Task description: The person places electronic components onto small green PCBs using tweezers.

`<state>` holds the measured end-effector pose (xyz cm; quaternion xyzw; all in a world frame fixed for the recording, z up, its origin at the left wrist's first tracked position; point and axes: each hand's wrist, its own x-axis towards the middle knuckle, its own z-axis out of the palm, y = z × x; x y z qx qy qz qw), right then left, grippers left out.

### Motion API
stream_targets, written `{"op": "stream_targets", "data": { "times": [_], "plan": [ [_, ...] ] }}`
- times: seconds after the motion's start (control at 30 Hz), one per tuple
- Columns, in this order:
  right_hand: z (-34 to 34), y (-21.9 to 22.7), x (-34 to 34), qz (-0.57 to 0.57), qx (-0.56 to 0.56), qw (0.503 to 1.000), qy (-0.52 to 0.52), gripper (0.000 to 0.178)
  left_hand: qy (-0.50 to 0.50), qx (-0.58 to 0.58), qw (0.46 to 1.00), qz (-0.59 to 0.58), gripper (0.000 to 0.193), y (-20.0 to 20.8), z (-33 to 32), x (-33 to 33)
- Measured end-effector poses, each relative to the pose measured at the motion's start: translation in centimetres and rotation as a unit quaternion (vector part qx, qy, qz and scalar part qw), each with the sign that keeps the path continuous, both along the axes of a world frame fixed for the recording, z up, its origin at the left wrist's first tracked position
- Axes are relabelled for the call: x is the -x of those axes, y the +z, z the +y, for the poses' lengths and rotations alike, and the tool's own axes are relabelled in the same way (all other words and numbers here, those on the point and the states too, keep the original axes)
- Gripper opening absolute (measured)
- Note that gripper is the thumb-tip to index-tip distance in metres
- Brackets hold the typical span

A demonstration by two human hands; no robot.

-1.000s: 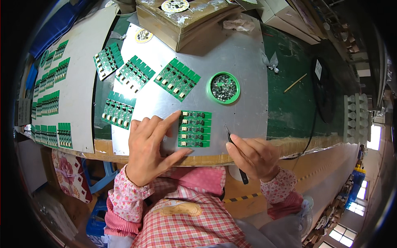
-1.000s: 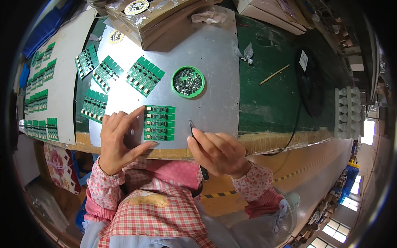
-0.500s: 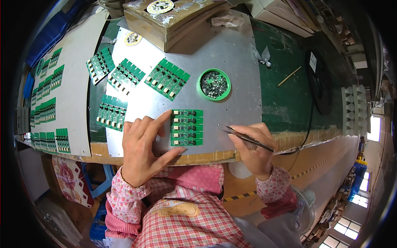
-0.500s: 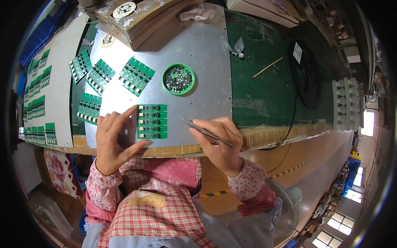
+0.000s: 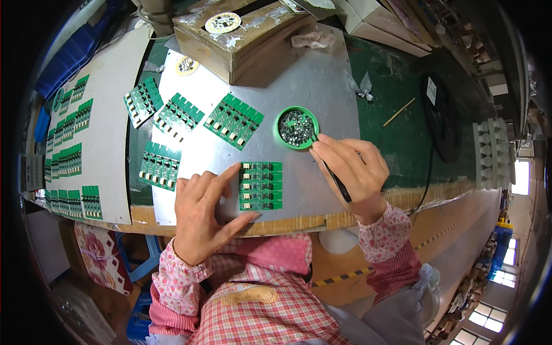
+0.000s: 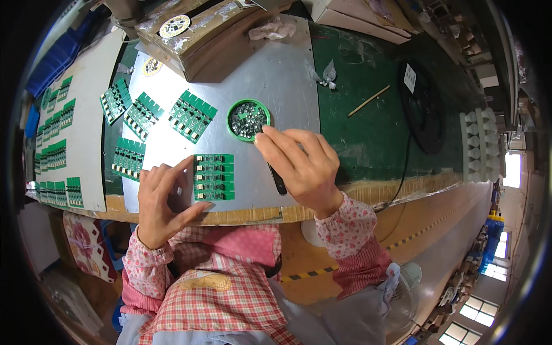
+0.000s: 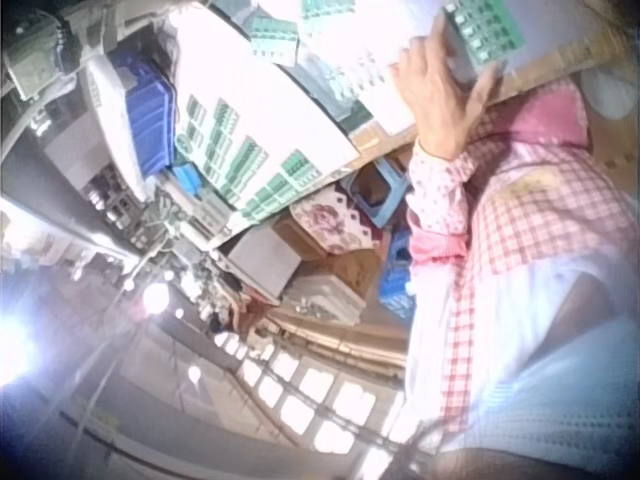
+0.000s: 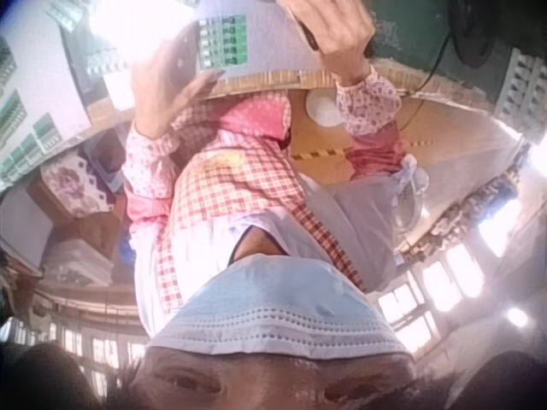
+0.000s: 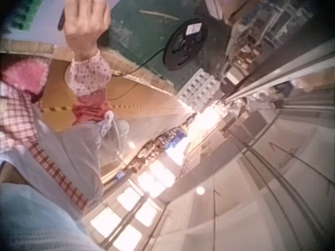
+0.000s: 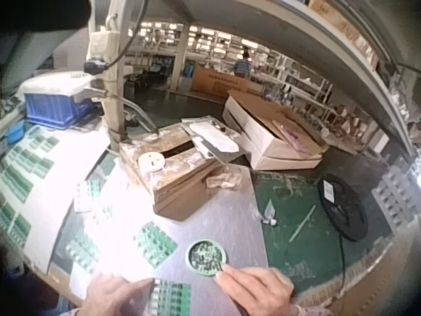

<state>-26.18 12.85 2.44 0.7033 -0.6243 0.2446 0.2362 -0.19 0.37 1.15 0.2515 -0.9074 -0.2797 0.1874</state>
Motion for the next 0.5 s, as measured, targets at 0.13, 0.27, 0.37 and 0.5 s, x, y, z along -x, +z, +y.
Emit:
{"op": "stream_targets", "data": {
  "times": [0.13,0.27,0.37,0.5],
  "plan": [
    [-0.8,-1.1,-0.6,-0.198,0.024,0.979,-0.033,0.022,0.000,0.009,1.000,-0.006,0.082,-0.2,0.0,-0.1],
    [-1.7,-1.2,-0.9,-0.341,0.022,0.938,-0.061,0.022,-0.003,0.003,1.000,-0.007,0.082,0.0,0.0,-0.1],
    [-2.0,-1.5,-0.8,-0.401,0.002,0.913,-0.076,0.019,-0.003,0.003,1.000,-0.009,0.081,0.0,0.0,-0.1],
    [-2.4,-1.7,-0.5,-0.358,0.001,0.931,-0.068,0.018,-0.001,0.000,1.000,-0.015,0.081,0.2,0.0,0.0]
  ]
}}
